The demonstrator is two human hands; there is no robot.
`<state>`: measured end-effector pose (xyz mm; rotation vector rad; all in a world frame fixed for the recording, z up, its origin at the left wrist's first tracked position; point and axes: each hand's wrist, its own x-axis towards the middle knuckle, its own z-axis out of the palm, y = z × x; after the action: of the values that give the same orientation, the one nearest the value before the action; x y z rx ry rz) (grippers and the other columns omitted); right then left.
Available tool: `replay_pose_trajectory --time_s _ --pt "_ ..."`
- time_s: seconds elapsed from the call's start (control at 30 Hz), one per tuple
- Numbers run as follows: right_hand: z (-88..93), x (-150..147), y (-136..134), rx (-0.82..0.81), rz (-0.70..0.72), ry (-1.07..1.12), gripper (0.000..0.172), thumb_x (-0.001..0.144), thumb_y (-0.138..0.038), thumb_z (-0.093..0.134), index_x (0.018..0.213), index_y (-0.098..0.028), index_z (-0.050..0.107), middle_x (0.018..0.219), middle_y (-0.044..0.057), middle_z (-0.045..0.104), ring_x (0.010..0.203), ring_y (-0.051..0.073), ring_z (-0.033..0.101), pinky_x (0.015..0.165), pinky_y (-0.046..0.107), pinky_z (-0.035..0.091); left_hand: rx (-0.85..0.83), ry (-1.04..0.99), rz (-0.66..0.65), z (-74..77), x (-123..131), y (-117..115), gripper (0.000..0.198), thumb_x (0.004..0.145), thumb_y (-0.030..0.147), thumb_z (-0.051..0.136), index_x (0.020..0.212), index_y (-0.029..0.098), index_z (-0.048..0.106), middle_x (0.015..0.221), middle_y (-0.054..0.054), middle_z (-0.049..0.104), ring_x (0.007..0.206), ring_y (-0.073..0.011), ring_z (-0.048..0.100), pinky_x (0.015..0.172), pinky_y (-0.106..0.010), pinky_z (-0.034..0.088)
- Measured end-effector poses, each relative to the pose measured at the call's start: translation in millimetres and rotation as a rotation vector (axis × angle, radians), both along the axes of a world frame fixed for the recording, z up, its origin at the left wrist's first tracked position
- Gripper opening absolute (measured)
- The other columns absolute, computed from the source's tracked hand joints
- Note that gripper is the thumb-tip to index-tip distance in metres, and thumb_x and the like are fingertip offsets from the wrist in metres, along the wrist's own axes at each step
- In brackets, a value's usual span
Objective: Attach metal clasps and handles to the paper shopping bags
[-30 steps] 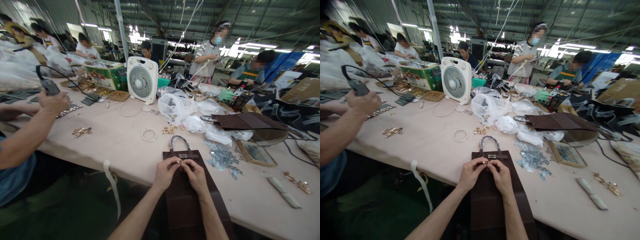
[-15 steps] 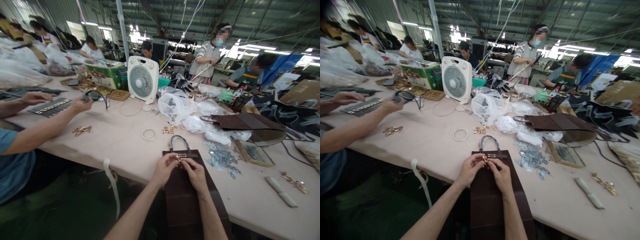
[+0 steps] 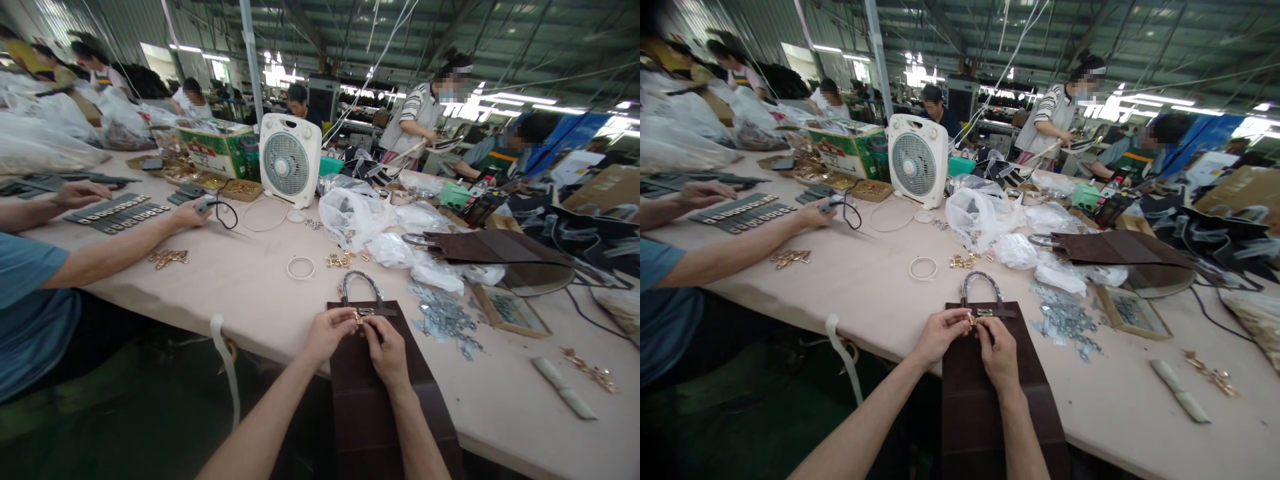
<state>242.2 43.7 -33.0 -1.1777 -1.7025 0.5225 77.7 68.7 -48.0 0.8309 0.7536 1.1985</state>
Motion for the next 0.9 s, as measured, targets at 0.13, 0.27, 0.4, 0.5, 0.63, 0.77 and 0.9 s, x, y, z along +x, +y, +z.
replay_pose_trajectory --time_s 0.13,0.27,0.4,0.5,0.63,0.77,0.9 --pt "-1.5 -0.8 0.4 0.043 -0.018 -0.033 0.018 0.106 -0.027 0.053 0.107 -0.025 0.071 0.1 0.006 0.071 0.087 0.022 0.067 0.083 0.035 0.054 -0.024 -0.018 -0.023 0.0 -1.1 0.7 0.055 0.068 0.042 0.096 0.11 0.011 0.078 0.097 -0.01 0.079 0.081 -0.0165 0.071 0.076 -0.028 0.056" --pt "-1.9 0.1 1.0 0.026 -0.024 -0.029 0.018 0.105 -0.029 0.054 0.105 -0.024 0.071 0.099 0.007 0.071 0.089 0.023 0.067 0.084 0.036 0.054 -0.022 -0.013 -0.021 -1.2 -1.2 0.3 0.055 0.069 0.04 0.095 0.111 0.011 0.077 0.099 -0.011 0.078 0.083 -0.0171 0.071 0.078 -0.029 0.057" --pt "0.1 3.2 0.2 -0.112 0.008 0.073 0.021 0.105 -0.037 0.057 0.11 -0.023 0.072 0.104 0.007 0.074 0.094 0.023 0.07 0.087 0.036 0.056 0.0 0.002 0.002 -1.9 -0.4 -1.3 0.051 0.073 0.041 0.094 0.109 0.011 0.075 0.098 -0.011 0.078 0.084 -0.0174 0.072 0.078 -0.029 0.057" --pt "1.7 6.2 -0.5 -0.209 0.037 0.199 0.03 0.105 -0.043 0.058 0.122 -0.023 0.071 0.117 0.008 0.074 0.098 0.024 0.071 0.089 0.036 0.058 0.023 0.027 -0.004 -2.3 0.6 -2.8 0.048 0.075 0.041 0.093 0.106 0.011 0.074 0.098 -0.012 0.078 0.087 -0.0196 0.074 0.079 -0.03 0.059" --pt "2.4 11.0 -0.3 -0.268 0.089 0.23 0.028 0.098 -0.046 0.069 0.112 -0.024 0.078 0.116 0.008 0.075 0.104 0.026 0.071 0.096 0.039 0.057 0.047 0.048 0.007 -1.3 2.0 -4.9 0.049 0.072 0.04 0.094 0.105 0.011 0.073 0.095 -0.011 0.078 0.085 -0.0197 0.074 0.077 -0.03 0.06" --pt "0.1 16.4 -0.5 -0.399 0.13 0.357 0.032 0.093 -0.046 0.076 0.116 -0.024 0.078 0.111 0.007 0.077 0.093 0.024 0.072 0.087 0.037 0.059 0.063 0.062 0.0 3.3 2.3 -7.6 0.046 0.081 0.045 0.087 0.109 0.011 0.072 0.099 -0.012 0.078 0.085 -0.0187 0.074 0.077 -0.029 0.061" --pt "-6.0 19.3 -0.7 -0.521 0.165 0.554 0.038 0.09 -0.048 0.08 0.12 -0.024 0.078 0.098 0.006 0.077 0.083 0.021 0.07 0.078 0.033 0.06 0.125 0.112 0.053 5.1 2.1 -11.4 0.038 0.091 0.044 0.076 0.115 0.014 0.071 0.112 -0.012 0.076 0.089 -0.0183 0.073 0.078 -0.029 0.061"
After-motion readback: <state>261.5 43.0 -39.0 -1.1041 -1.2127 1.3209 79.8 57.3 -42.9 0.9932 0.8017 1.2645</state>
